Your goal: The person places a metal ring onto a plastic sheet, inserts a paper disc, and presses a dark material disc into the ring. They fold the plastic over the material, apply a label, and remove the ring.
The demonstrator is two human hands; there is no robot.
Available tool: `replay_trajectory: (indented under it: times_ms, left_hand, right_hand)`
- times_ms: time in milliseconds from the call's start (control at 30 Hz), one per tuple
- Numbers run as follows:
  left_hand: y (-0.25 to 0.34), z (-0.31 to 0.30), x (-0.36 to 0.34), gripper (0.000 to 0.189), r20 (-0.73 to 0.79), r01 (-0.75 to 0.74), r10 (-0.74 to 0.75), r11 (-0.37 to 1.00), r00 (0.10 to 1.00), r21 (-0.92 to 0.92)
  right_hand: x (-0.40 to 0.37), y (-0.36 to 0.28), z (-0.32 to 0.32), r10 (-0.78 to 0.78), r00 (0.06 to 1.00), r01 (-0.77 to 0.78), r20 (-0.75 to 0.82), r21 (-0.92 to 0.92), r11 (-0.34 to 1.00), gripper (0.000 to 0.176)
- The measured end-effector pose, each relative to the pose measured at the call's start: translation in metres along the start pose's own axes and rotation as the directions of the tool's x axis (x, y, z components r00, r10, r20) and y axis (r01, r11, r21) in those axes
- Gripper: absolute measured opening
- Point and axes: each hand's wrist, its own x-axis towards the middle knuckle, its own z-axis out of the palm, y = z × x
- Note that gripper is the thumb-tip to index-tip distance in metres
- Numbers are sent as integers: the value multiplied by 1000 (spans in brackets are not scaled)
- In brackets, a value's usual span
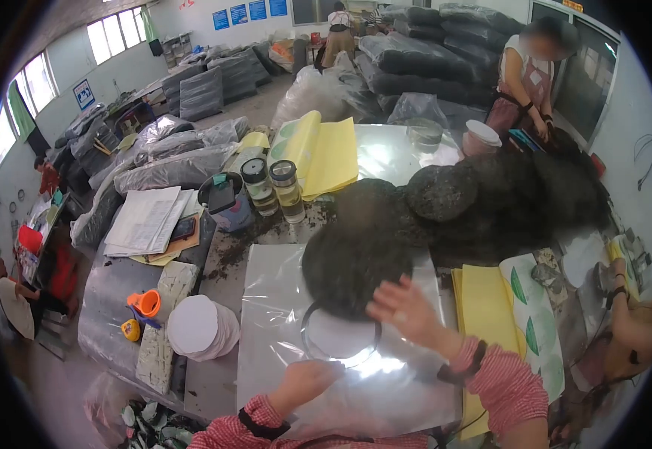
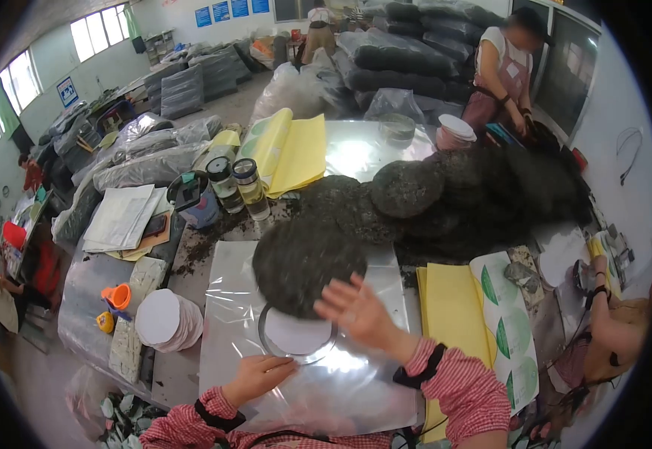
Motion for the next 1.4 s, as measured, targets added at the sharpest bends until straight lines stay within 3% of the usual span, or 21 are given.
replay_trajectory:
  times_ms: [33, 133, 200, 233, 267, 333, 433, 600, 700, 767, 800, 933, 967, 1000, 1067, 1100, 1200, 1267, 1300, 1333, 1400]
  left_hand:
    - [5, -14, -7, 25, 19, -3, 4, 999, 1000, -54]
    - [-2, -24, 1, 35, 13, 118, -117, 987, 993, -105]
    - [-17, -32, 34, 61, 22, 221, -220, 973, 975, -73]
    - [-25, -38, 58, 81, 65, 201, -199, 979, 978, -37]
    - [-32, -37, 75, 81, 78, 194, -191, 980, 979, -44]
    - [-42, -24, 100, 116, 414, 258, -282, 959, 865, 115]
    - [-39, 2, 95, 133, 514, 163, -259, 961, 818, 225]
    - [-49, 20, 88, 124, 517, 143, -231, 968, 824, 206]
    - [-83, 70, 67, 90, 474, 11, -120, 974, 873, 227]
    - [-85, 46, 84, 103, 542, 98, -147, 988, 827, 118]
    - [-80, 36, 86, 116, 613, 190, -157, 982, 774, 11]
    - [-45, 31, 70, 80, 489, 144, -230, 967, 841, 209]
    - [-34, 20, 59, 70, 398, 147, -183, 982, 899, 121]
    - [-17, 4, 40, 60, 303, 143, -143, 989, 942, 24]
    - [19, -37, -4, 55, 36, 254, -251, 959, 967, -126]
    - [36, -48, -28, 57, -48, 248, -259, 954, 965, -167]
    - [72, -35, -95, 51, 125, 286, -289, 957, 949, 40]
    - [42, -29, -115, 44, 135, 191, -221, 959, 966, 209]
    - [34, -26, -122, 36, 159, 86, -154, 926, 975, 368]
    - [41, -38, -115, 36, 168, 86, -156, 929, 973, 361]
    - [62, -89, -77, 27, -152, 207, -161, 909, 975, 363]
  right_hand:
    - [-12, -34, 2, 15, 996, -32, 91, 190, 981, 46]
    - [-59, -57, 46, -131, 968, 120, 213, 62, 991, 47]
    - [-46, -61, 30, 42, 970, -114, 239, 297, 948, 55]
    - [-37, -57, 35, 27, 984, -83, 176, 320, 944, 79]
    - [-20, -56, 32, 44, 983, -100, 178, 318, 943, 79]
    - [15, -58, 27, 371, 830, -460, 417, 135, 878, 106]
    - [28, -64, 63, 475, 622, -513, 623, -134, 848, 126]
    - [13, -63, 112, 497, 685, -528, 533, -108, 843, 86]
    - [12, -59, 129, 556, 541, -626, 631, -139, 767, 64]
    - [10, -53, 130, 367, 661, -360, 655, -153, 920, 55]
    - [11, -55, 126, 425, 653, -466, 627, -110, 878, 51]
    - [10, -80, 86, 472, 712, -454, 520, -171, 874, 64]
    - [5, -84, 67, 415, 734, -472, 538, -35, 881, 59]
    - [-15, -88, 54, 381, 892, -425, 244, 161, 891, 55]
    - [-37, -101, 8, 605, 796, -604, -2, 44, 796, 75]
    - [-67, -109, 3, 755, 653, -757, -60, -89, 648, 93]
    - [-149, -115, 14, 779, 618, -767, -105, -301, 567, 100]
    - [-129, -126, -22, 890, 213, -977, 404, 73, 201, 100]
    - [-106, -129, -46, 896, 348, -936, 276, 165, 312, 86]
    - [-84, -121, -71, 898, 338, -939, 282, 161, 303, 86]
    - [-52, -104, -106, 934, 316, -660, 166, 746, 91, 66]
